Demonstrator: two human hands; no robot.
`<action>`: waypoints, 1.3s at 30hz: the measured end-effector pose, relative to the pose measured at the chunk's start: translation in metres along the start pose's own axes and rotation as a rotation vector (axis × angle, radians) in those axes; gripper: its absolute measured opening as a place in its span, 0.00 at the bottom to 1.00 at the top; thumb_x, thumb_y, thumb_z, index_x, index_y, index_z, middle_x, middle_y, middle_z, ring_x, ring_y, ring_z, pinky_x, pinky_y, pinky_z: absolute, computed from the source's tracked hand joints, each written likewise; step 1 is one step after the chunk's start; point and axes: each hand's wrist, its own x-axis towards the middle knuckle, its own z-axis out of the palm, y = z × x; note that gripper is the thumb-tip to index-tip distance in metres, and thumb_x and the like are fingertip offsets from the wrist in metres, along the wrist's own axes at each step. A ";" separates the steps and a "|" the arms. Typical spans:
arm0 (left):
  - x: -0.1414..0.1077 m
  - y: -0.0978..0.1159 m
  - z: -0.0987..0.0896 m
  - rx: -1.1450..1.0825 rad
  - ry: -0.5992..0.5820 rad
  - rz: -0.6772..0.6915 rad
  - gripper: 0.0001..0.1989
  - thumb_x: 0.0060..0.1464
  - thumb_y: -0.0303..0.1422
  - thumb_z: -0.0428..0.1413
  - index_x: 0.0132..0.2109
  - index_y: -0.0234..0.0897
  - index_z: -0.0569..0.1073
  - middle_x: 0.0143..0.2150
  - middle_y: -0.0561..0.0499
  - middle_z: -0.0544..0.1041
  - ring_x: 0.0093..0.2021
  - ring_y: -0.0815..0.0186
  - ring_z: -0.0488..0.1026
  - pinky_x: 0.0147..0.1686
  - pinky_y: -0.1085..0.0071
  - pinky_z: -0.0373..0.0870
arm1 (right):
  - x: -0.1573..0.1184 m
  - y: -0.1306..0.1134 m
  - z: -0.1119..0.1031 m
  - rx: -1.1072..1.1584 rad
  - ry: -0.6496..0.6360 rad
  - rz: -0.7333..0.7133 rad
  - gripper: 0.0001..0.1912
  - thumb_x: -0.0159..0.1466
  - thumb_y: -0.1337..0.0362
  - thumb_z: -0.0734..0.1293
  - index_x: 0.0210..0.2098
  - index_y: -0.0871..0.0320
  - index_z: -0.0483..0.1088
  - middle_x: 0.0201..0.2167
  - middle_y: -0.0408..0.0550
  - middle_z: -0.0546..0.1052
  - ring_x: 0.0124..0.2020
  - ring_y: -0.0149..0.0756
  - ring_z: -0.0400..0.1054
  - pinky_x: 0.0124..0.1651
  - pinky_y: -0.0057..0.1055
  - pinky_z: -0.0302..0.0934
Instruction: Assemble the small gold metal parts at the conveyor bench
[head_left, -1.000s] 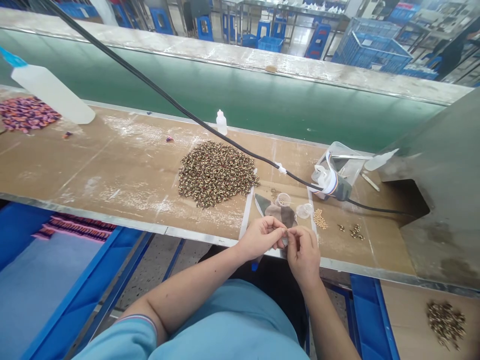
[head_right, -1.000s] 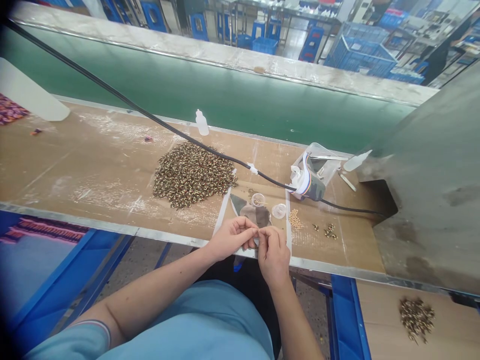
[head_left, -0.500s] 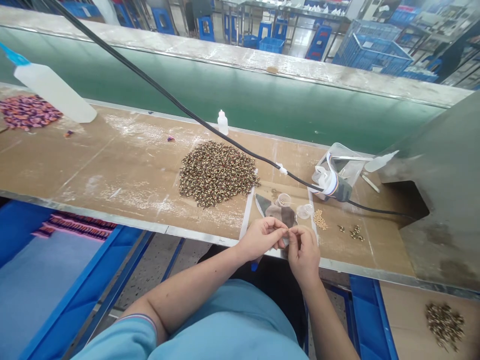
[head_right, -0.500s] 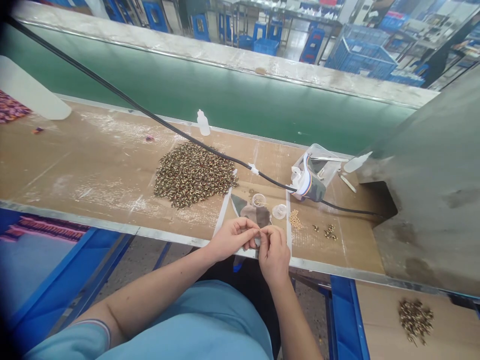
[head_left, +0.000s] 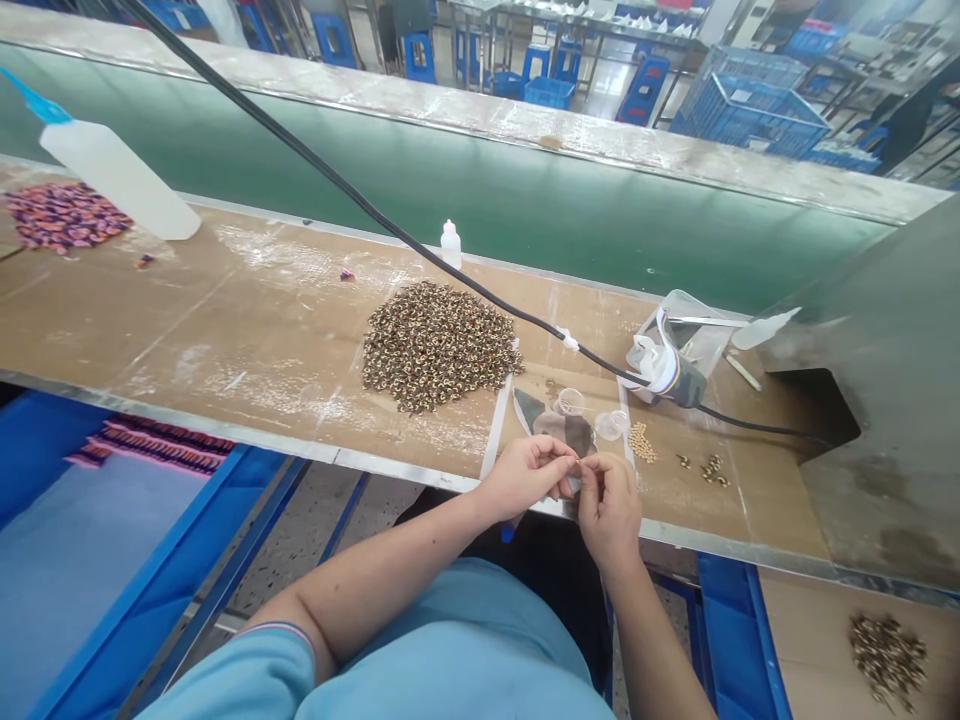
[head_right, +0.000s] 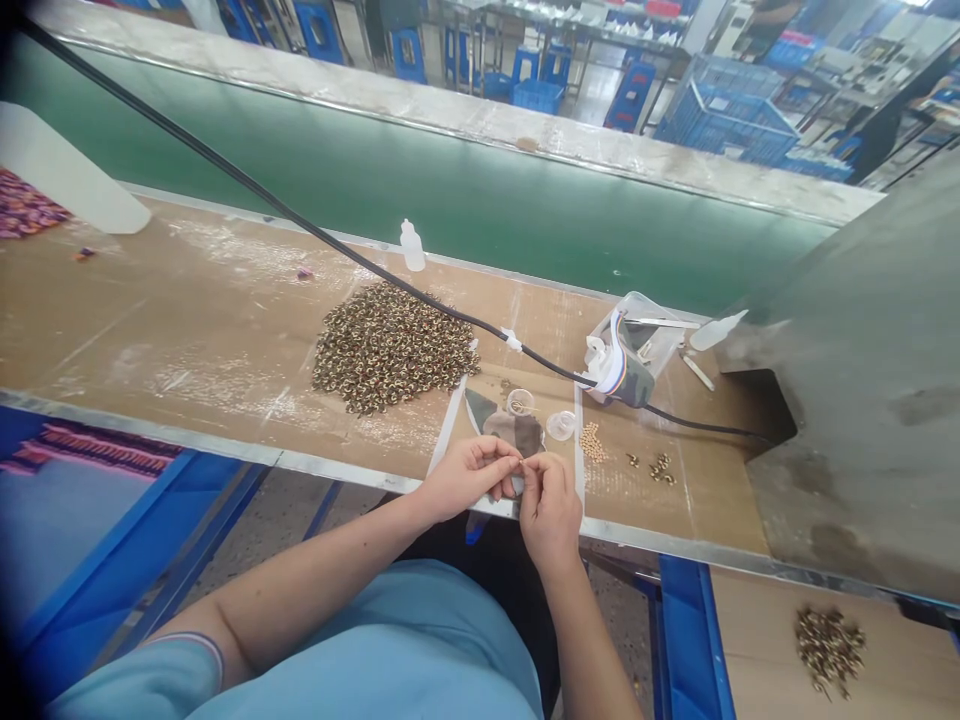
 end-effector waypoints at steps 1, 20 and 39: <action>0.000 0.000 0.000 -0.003 -0.002 0.000 0.11 0.47 0.35 0.59 0.32 0.30 0.70 0.17 0.55 0.71 0.18 0.75 0.67 0.19 0.79 0.63 | 0.000 0.000 0.000 -0.005 -0.001 -0.011 0.09 0.67 0.61 0.56 0.34 0.55 0.64 0.31 0.45 0.71 0.35 0.35 0.66 0.35 0.31 0.59; -0.005 -0.003 0.005 0.000 0.095 0.056 0.11 0.44 0.35 0.61 0.32 0.30 0.72 0.21 0.55 0.70 0.19 0.77 0.66 0.22 0.79 0.65 | -0.001 -0.004 0.001 -0.051 0.041 -0.060 0.07 0.67 0.63 0.57 0.35 0.55 0.64 0.31 0.46 0.71 0.36 0.34 0.66 0.37 0.31 0.60; 0.001 0.035 -0.054 0.744 0.462 0.475 0.06 0.52 0.25 0.51 0.34 0.35 0.74 0.35 0.48 0.76 0.37 0.65 0.72 0.41 0.68 0.69 | 0.004 0.008 -0.001 -0.002 0.083 -0.034 0.08 0.65 0.61 0.57 0.33 0.56 0.64 0.29 0.48 0.70 0.32 0.37 0.63 0.36 0.34 0.55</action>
